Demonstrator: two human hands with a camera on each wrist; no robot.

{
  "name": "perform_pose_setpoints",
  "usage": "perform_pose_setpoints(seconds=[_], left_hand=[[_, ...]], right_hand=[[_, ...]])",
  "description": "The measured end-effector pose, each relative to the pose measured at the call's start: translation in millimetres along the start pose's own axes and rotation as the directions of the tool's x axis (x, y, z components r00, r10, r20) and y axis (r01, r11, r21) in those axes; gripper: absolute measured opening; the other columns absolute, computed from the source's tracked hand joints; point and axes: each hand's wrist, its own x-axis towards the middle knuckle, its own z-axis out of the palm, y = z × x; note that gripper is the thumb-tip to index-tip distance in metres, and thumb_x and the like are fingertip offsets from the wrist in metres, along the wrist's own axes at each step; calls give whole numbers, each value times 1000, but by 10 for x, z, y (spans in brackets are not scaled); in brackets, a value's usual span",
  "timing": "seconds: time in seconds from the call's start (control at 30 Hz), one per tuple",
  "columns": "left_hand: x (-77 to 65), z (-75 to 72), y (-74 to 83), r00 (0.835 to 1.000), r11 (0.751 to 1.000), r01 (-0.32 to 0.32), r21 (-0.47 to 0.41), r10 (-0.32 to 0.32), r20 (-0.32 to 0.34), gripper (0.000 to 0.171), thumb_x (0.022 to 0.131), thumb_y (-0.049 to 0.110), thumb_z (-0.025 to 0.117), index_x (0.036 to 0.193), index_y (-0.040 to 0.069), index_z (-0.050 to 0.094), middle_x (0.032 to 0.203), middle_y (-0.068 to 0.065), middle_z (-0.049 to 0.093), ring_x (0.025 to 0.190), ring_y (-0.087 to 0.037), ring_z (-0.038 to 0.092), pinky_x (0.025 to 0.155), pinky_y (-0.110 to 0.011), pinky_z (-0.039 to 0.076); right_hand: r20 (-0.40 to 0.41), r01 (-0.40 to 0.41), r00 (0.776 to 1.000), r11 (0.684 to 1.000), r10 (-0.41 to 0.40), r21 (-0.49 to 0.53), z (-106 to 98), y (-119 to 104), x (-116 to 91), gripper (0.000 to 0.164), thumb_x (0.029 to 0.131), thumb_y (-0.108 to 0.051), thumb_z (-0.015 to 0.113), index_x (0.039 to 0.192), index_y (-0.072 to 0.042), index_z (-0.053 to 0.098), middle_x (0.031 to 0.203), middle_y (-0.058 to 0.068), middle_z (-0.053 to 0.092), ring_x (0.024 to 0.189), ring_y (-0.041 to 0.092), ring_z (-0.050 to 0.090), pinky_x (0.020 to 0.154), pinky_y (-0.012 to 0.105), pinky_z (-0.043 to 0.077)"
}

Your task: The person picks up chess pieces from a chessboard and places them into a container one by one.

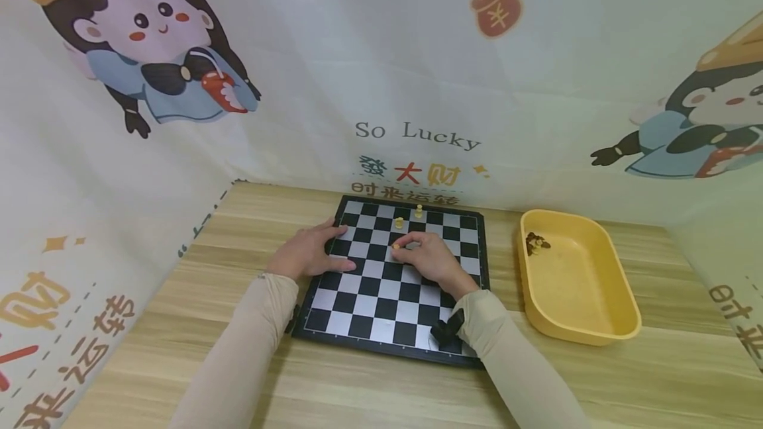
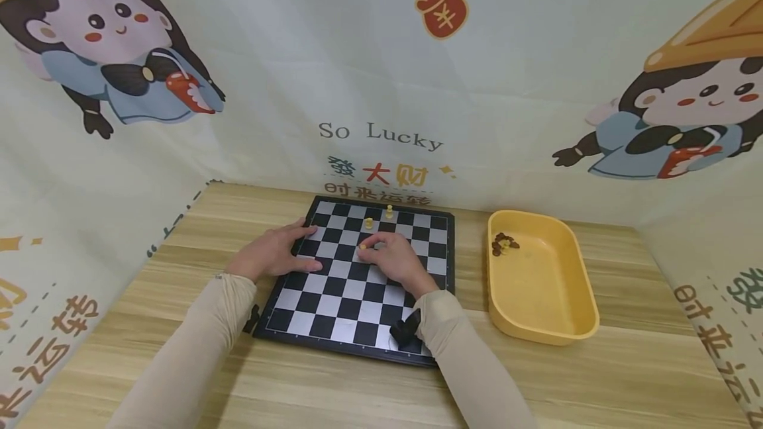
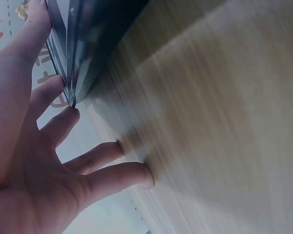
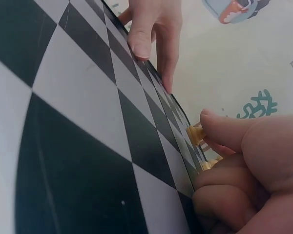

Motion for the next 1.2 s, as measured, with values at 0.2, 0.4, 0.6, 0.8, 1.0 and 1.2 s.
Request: perform_pose_setpoints(seconds=[0.2, 0.4, 0.6, 0.8, 1.0, 1.2], left_hand=[[2, 1, -13, 1000, 1000, 2, -10, -2, 3, 93, 80, 64, 77, 157, 26, 41, 172, -9, 21, 153, -48, 29, 121, -63, 34], [-8, -12, -38, 1000, 1000, 7, -26, -7, 3, 93, 80, 63, 78, 157, 26, 41, 171, -10, 22, 153, -46, 29, 122, -63, 33], [8, 5, -29, 1000, 1000, -1, -30, 1, 2, 93, 80, 62, 78, 157, 27, 41, 171, -9, 22, 153, -45, 30, 122, -62, 33], [17, 9, -20, 1000, 1000, 1, -29, -1, -6, 92, 80, 62, 78, 157, 26, 42, 171, -10, 22, 153, -45, 30, 121, -62, 34], [6, 11, -11, 1000, 1000, -1, -24, 1, -3, 92, 80, 62, 78, 157, 26, 42, 171, -11, 23, 153, -45, 30, 121, -62, 34], [-1, 14, -11, 1000, 1000, -8, -24, 8, -8, 92, 81, 62, 78, 157, 25, 42, 171, -11, 23, 153, -46, 30, 121, -62, 34]], right_hand=[[-8, 17, 1000, 999, -16, 34, 8, -6, -10, 18, 91, -25, 77, 103, -12, 76, 52, -8, 47, 49, 10, 37, 50, 25, 31], [-18, 40, 999, 999, -40, 16, 33, -34, -12, 17, 90, -24, 78, 102, -11, 76, 52, -8, 44, 48, 10, 35, 49, 24, 28], [-40, 32, 999, 999, -34, -39, -23, -97, -49, 19, 90, -26, 78, 102, -11, 78, 56, -6, 49, 52, 11, 39, 50, 25, 31], [-40, 31, 999, 997, -34, -68, -94, -170, -69, 20, 89, -27, 80, 102, -13, 79, 61, -6, 54, 60, 12, 43, 54, 25, 34], [-35, 10, 999, 983, -17, -182, -180, -224, -122, 22, 89, -32, 79, 103, -16, 80, 103, 1, 77, 86, 15, 61, 73, 26, 46], [-37, 4, 999, 978, -12, -210, -282, -205, -142, 21, 91, -34, 77, 104, -18, 79, 103, 2, 75, 88, 17, 60, 74, 28, 47]])
